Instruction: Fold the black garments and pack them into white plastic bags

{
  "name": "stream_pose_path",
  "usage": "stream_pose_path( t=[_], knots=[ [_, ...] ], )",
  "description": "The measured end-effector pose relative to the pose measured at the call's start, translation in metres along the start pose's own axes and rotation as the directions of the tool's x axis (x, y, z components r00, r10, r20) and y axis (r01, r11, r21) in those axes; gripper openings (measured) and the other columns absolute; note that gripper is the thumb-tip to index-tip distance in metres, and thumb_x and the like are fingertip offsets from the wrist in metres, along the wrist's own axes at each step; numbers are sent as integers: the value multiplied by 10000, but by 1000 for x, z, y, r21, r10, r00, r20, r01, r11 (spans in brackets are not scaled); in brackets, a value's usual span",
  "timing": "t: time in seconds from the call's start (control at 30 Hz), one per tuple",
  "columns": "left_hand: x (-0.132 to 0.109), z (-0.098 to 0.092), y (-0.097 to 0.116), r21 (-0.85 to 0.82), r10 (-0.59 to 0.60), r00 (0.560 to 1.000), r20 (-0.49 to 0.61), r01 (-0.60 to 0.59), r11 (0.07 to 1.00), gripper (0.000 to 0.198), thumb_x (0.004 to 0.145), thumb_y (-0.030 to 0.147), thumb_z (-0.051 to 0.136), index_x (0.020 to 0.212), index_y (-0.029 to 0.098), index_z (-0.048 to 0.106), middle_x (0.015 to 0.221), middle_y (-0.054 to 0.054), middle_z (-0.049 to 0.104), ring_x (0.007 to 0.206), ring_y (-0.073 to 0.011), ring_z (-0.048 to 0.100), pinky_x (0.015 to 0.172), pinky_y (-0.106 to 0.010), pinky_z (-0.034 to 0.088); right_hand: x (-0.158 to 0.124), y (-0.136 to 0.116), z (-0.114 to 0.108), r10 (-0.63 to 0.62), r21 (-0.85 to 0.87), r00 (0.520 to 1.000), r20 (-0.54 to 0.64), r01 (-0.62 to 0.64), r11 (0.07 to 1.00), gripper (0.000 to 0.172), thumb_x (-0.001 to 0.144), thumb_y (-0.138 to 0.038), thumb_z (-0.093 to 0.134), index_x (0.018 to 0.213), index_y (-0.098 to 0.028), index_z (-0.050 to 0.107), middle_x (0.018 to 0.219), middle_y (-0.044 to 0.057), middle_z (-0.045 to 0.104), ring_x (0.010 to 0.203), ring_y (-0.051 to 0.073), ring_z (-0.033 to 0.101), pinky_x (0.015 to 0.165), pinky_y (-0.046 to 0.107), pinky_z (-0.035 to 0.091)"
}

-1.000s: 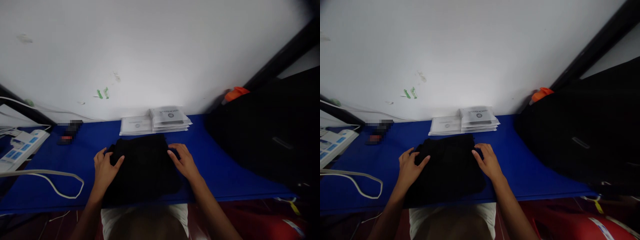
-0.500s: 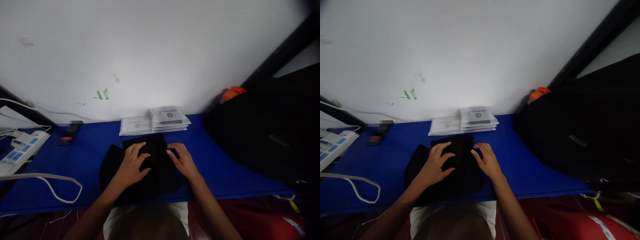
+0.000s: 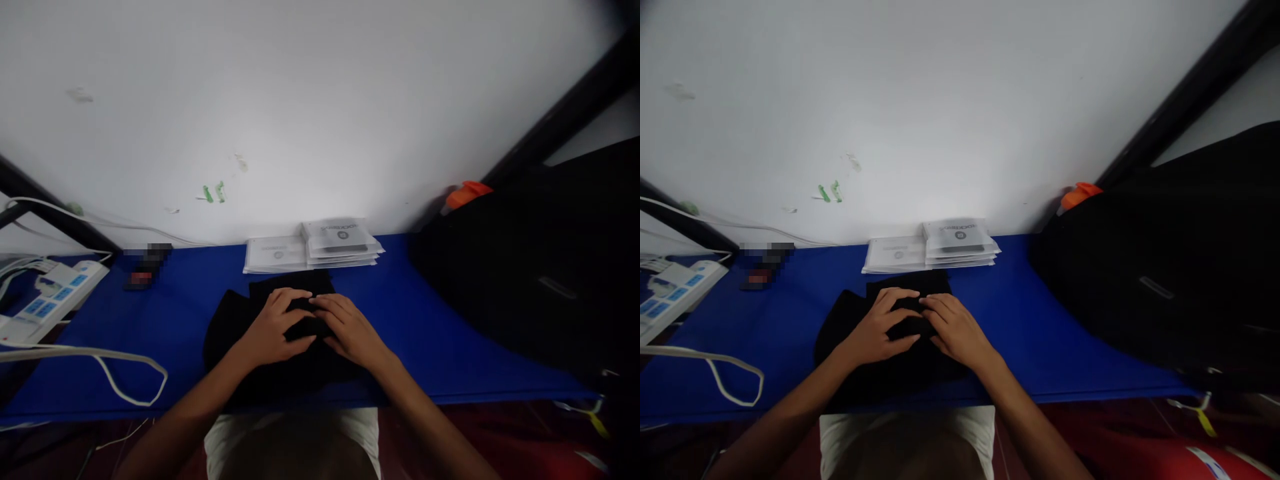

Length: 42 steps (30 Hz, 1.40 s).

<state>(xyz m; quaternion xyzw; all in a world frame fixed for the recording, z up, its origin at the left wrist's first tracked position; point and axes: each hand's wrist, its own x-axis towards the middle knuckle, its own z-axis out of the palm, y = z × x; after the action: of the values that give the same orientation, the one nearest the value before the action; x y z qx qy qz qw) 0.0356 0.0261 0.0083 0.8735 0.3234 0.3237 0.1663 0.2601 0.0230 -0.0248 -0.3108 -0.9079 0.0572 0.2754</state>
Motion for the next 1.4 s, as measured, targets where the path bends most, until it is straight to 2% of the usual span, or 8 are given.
stream_pose_path(
  t=[0.1, 0.3, 0.43, 0.73, 1.03, 1.2, 1.3, 1.4],
  knots=[
    [7, -14, -28, -49, -39, 998, 51, 42, 998, 333, 841, 416, 680, 1112, 228, 641, 1259, -102, 602, 1184, -250, 545, 1018, -410, 438, -3, 0, -1, -71, 5, 997, -10, 71, 997, 414, 742, -90, 540, 1153, -140, 557, 1227, 183, 620, 1203, 328, 539, 986, 533, 483],
    [27, -24, -111, 397, -277, 961, -22, 262, 880, 147, 918, 194, 530, 1012, 162, 639, 999, -104, 684, 978, -258, 620, 879, -406, 462, -11, -11, 5, 122, 127, 976, 183, -146, 981, 511, 555, 42, 495, 1022, -157, 554, 1383, 187, 530, 1364, 287, 421, 1070, 478, 437],
    [33, -19, -131, 465, -266, 963, 51, 213, 859, 171, 854, 78, 529, 893, 169, 669, 836, -79, 678, 870, -254, 617, 788, -376, 456, -12, -20, 7, 240, 159, 938, 252, -284, 946, 831, 516, 86, 443, 1314, -143, 459, 1484, 168, 434, 1425, 252, 326, 1143, 481, 353],
    [-4, -34, -95, 532, -185, 982, 28, 142, 835, 404, 823, 20, 460, 1126, 177, 677, 1037, -119, 618, 948, -265, 556, 812, -417, 465, -22, -14, 12, 169, 122, 922, 348, -223, 967, 1049, 503, 122, 411, 1504, -169, 287, 1571, 124, 291, 1476, 221, 152, 1171, 428, 329],
    [-46, -23, -16, 352, -73, 996, 47, 52, 934, 804, 783, -1, 457, 1528, 204, 236, 1171, -144, 505, 1054, -276, 493, 915, -470, 495, 7, -34, -5, -251, 122, 967, 38, 244, 962, 506, 955, -151, 356, 1454, -69, 334, 1467, 190, 449, 1456, 276, 239, 1116, 473, 386],
    [-58, -2, 9, 264, -65, 985, 161, 21, 964, 911, 715, -43, 426, 1547, 209, 154, 1203, -142, 490, 1125, -288, 472, 995, -520, 460, 22, -39, 17, 142, -87, 932, 334, -119, 989, 420, 880, -47, 423, 1280, -97, 540, 1138, 177, 659, 1062, 278, 642, 885, 414, 550],
    [-59, 7, 7, 294, -131, 970, 203, 67, 954, 853, 711, -58, 412, 1511, 200, 261, 1221, -141, 505, 1153, -287, 481, 1007, -513, 458, 24, -41, 25, 304, -130, 843, 444, -275, 952, 515, 788, -26, 500, 1294, -115, 521, 1132, 168, 645, 1013, 271, 647, 873, 395, 535],
    [-55, 10, 1, 296, -170, 960, 221, 99, 950, 879, 654, -73, 417, 1484, 191, 299, 1406, -146, 437, 1336, -313, 369, 1072, -526, 401, 27, -46, 26, 299, -114, 834, 463, -279, 954, 626, 725, -117, 612, 1336, -96, 476, 1248, 198, 585, 1135, 307, 586, 956, 417, 486]
  ],
)
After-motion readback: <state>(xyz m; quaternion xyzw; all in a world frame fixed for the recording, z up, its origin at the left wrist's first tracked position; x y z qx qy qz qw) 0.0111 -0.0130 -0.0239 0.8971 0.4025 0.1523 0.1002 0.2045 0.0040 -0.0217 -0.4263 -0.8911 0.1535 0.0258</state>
